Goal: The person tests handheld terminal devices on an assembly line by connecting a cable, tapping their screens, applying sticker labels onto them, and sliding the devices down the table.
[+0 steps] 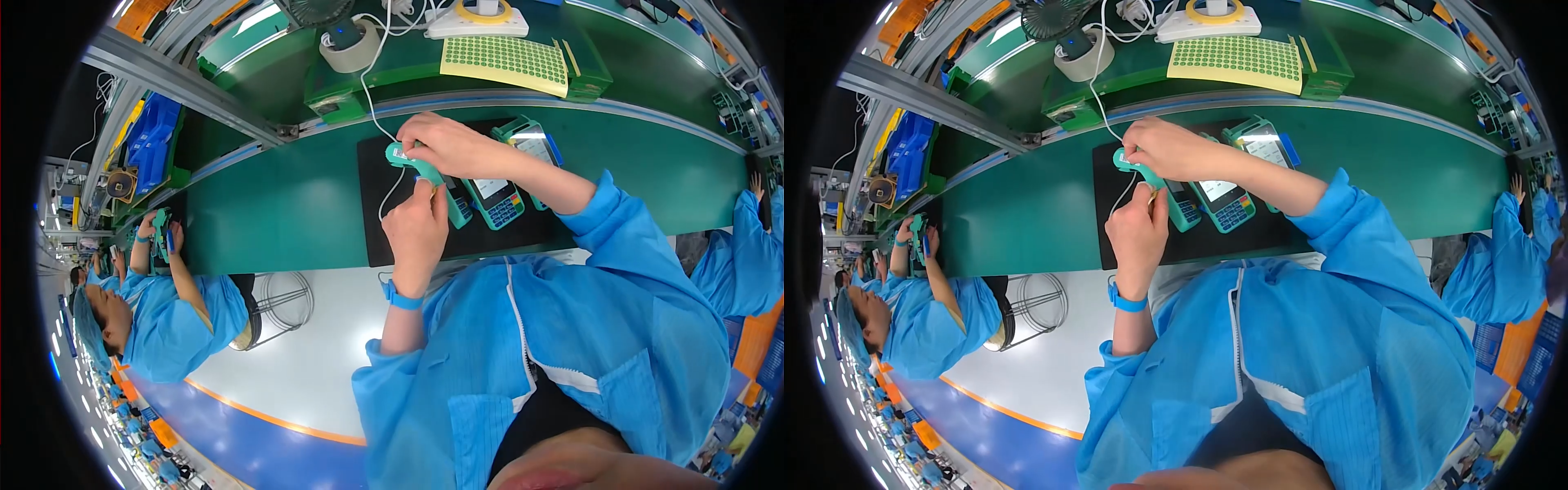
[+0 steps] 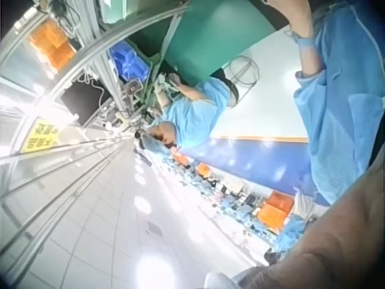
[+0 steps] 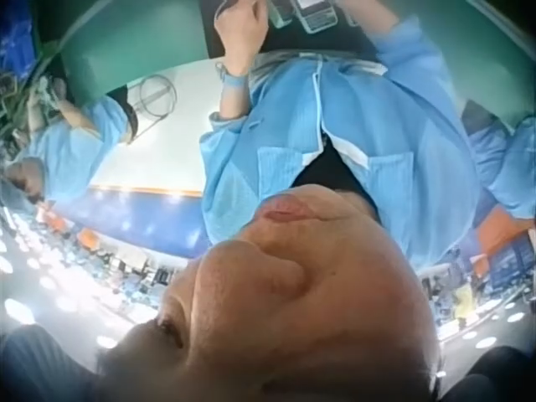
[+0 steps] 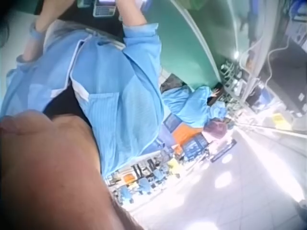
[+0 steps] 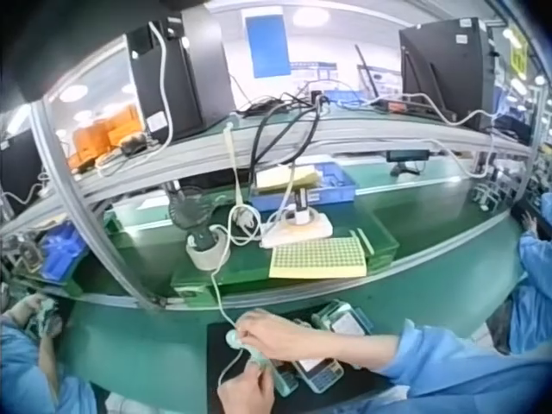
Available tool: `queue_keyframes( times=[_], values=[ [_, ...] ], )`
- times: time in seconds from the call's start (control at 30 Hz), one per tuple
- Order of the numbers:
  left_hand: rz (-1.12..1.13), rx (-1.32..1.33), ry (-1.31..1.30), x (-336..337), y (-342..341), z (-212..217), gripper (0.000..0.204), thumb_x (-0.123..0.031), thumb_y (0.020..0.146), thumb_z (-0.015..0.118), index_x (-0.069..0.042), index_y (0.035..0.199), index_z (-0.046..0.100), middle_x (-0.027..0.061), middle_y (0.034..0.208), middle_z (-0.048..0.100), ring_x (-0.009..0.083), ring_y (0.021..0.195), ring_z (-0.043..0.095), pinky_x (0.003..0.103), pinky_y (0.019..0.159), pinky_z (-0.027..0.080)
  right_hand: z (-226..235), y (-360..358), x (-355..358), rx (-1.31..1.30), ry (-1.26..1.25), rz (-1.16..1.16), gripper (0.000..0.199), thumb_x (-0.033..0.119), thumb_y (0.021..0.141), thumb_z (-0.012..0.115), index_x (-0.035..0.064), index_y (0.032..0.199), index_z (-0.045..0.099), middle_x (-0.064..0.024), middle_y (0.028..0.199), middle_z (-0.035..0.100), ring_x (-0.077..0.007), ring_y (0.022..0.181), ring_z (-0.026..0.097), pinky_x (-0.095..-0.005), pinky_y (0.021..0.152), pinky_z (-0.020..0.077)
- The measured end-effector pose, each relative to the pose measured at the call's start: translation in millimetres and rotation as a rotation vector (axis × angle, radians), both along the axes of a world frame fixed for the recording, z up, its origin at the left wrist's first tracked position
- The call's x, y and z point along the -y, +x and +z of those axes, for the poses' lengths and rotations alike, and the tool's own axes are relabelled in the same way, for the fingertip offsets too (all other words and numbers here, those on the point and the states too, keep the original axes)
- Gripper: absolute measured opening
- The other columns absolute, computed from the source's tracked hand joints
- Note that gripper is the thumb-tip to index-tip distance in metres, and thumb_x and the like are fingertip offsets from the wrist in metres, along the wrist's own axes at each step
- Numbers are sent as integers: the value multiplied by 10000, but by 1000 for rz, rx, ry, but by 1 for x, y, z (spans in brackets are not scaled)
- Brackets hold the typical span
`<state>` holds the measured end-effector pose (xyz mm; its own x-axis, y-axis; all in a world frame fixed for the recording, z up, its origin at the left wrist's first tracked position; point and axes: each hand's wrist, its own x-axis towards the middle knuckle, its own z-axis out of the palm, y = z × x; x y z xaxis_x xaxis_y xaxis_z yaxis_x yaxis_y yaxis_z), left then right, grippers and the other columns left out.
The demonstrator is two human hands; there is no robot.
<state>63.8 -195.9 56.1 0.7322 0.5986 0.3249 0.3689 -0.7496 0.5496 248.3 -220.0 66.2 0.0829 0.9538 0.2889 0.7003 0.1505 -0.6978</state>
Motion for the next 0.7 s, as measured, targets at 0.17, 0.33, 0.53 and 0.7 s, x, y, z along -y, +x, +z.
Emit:
queue_keyframes(
  times=[0.17, 0.33, 0.53, 0.7],
  values=[
    [-8, 5, 5, 0, 3, 0, 221, -211, 992, 690, -68, 873, 571, 141, 608, 600, 369, 551, 616, 459, 512, 442, -1, -5, -10, 89, -106, -66, 150, 116, 981, 641, -28, 1022, 653, -164, 1075, 643, -371, 1038, 633, -451, 918, 522],
    [-20, 5, -34, -2, 0, 1, 223, -211, 1001, 679, -57, 882, 569, 163, 632, 607, 385, 578, 621, 456, 520, 443, 8, -11, -3, 31, -13, -169, 219, 135, 970, 683, -17, 1098, 594, -170, 1074, 646, -378, 990, 658, -441, 867, 541],
    [-74, 43, -423, -27, -35, -16, 170, -232, 1014, 657, -72, 969, 623, 226, 762, 659, 463, 730, 653, 502, 581, 487, 1, -16, 43, -51, 115, -167, 236, 66, 940, 704, 5, 1133, 583, -176, 1135, 657, -373, 1076, 671, -414, 919, 552],
    [-75, 18, -751, -49, -51, -44, 166, -137, 1040, 632, -14, 929, 645, -7, 614, 557, 63, 567, 490, 264, 527, 380, -28, -50, 75, 84, 149, 60, 529, 131, 901, 764, 64, 1389, 574, -153, 1473, 568, -336, 1411, 505, -532, 1198, 365]
  ],
)
